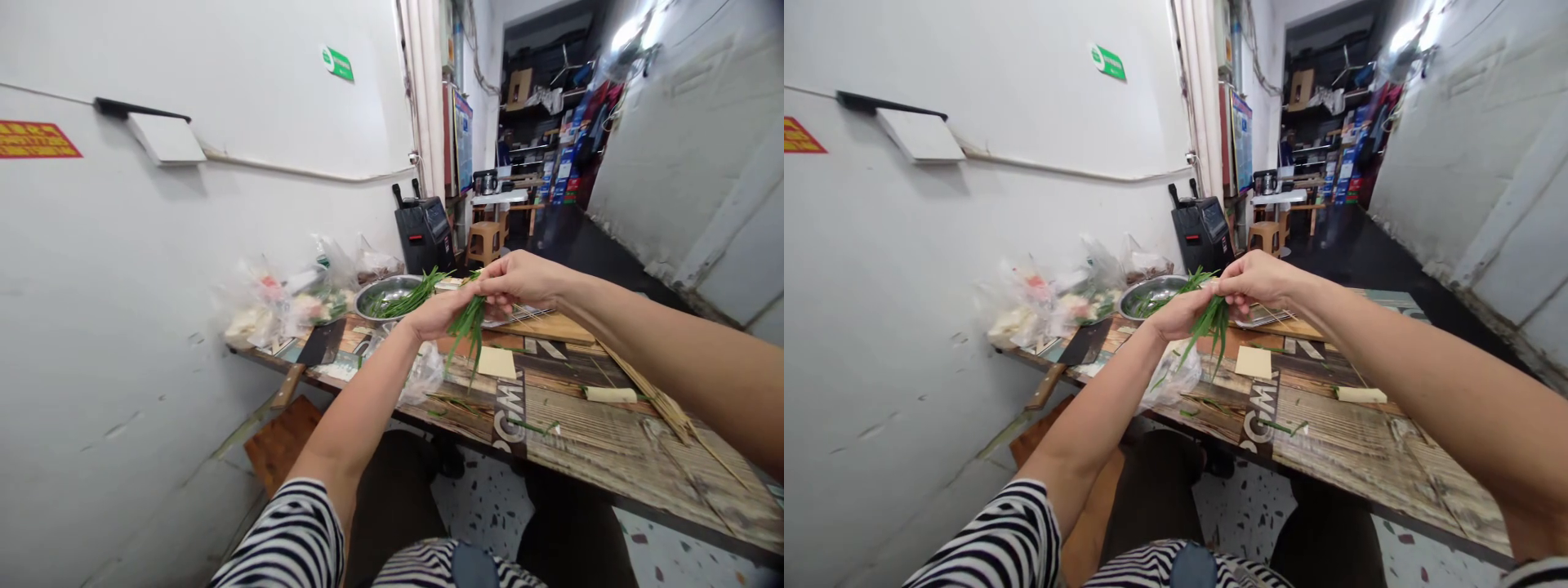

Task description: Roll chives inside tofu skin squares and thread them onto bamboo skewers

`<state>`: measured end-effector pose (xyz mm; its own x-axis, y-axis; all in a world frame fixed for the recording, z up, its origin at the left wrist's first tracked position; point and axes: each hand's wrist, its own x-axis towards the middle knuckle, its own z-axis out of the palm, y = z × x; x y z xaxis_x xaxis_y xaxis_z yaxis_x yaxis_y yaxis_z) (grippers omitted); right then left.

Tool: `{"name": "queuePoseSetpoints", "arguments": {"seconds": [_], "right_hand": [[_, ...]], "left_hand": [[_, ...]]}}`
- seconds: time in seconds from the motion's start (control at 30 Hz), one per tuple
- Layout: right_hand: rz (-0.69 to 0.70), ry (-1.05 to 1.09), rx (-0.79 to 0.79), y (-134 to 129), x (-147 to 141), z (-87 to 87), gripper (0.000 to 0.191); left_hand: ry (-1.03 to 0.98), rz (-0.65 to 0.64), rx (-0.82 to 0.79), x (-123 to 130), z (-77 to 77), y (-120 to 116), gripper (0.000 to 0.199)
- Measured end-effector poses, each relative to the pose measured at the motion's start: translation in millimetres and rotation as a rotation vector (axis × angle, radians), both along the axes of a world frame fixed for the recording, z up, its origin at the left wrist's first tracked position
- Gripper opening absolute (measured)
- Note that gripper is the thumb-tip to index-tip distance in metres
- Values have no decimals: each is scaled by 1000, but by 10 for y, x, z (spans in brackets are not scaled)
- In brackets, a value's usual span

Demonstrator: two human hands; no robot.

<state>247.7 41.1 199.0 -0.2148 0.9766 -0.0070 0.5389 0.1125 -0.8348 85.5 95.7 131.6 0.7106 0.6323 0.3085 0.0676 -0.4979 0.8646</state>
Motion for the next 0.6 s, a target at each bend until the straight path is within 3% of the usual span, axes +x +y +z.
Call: {"name": "queuePoseSetpoints", "arguments": {"seconds": [0.1, 0.2, 0.37, 0.6], "right_hand": [[-2, -36, 0, -26, 74, -26, 24], [23, -61, 10, -52, 158, -54, 18], [21, -64, 47, -67, 247, -106, 20], [-81, -40, 46, -122, 253, -288, 27]], "left_hand": [[-21, -231, -301, 82, -2, -125, 48], [-81, -304, -394, 144, -42, -210, 43], [-80, -272, -294, 251, -100, -242, 38], [-60, -207, -397, 312, -99, -316, 20]]}}
